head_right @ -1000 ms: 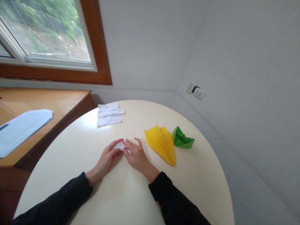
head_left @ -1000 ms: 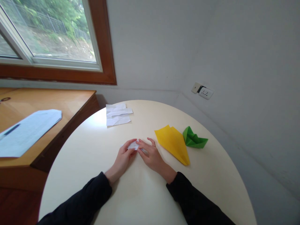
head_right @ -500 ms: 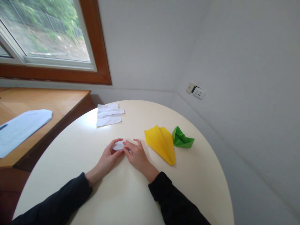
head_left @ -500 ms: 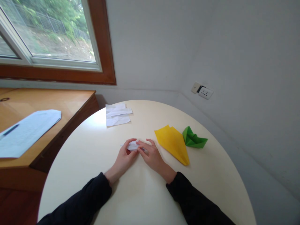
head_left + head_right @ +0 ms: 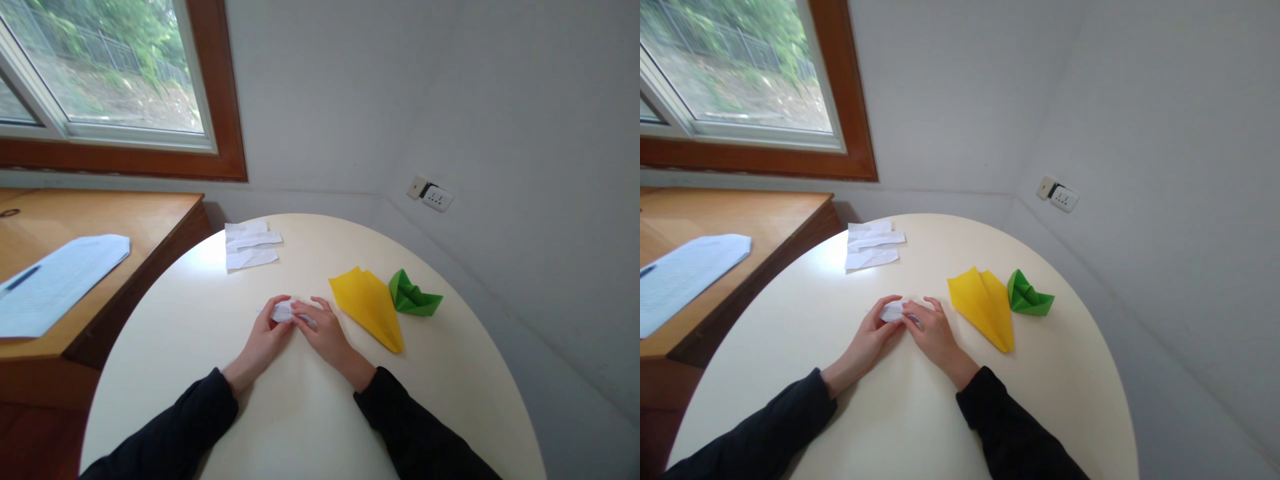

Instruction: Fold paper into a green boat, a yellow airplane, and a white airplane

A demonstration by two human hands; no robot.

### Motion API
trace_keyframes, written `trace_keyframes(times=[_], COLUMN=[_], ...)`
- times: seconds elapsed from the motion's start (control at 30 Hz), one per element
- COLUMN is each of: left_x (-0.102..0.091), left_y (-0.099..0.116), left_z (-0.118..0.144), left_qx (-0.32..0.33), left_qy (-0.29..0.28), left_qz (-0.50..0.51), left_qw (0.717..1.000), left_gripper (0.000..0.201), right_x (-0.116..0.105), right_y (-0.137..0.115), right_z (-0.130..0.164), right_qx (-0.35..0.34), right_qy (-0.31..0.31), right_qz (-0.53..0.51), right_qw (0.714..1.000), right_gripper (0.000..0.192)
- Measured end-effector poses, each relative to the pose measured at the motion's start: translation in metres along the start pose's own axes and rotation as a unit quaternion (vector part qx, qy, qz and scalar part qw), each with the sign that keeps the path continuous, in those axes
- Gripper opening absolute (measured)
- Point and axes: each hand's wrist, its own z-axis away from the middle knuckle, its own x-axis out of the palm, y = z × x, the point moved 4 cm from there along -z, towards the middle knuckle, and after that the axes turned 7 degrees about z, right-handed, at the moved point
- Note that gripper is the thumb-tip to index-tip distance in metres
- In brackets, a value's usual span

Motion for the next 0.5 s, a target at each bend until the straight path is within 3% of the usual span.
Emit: trace_keyframes(times=[0.5], left_x=[0.0002], left_y=[0.0045], left_z=[-0.0013], left_qx=[0.031], left_qy=[0.015], left_qz=[-0.075], left_qw=[0.997], left_gripper=[0.033], right_x=[-0.0011], right_y=[-0.0029], right_z=[0.0005], right_qx=[-0.018], right_qy=[0.005], right_qz=[0.019], right_qw=[1.000], right_gripper=[0.017])
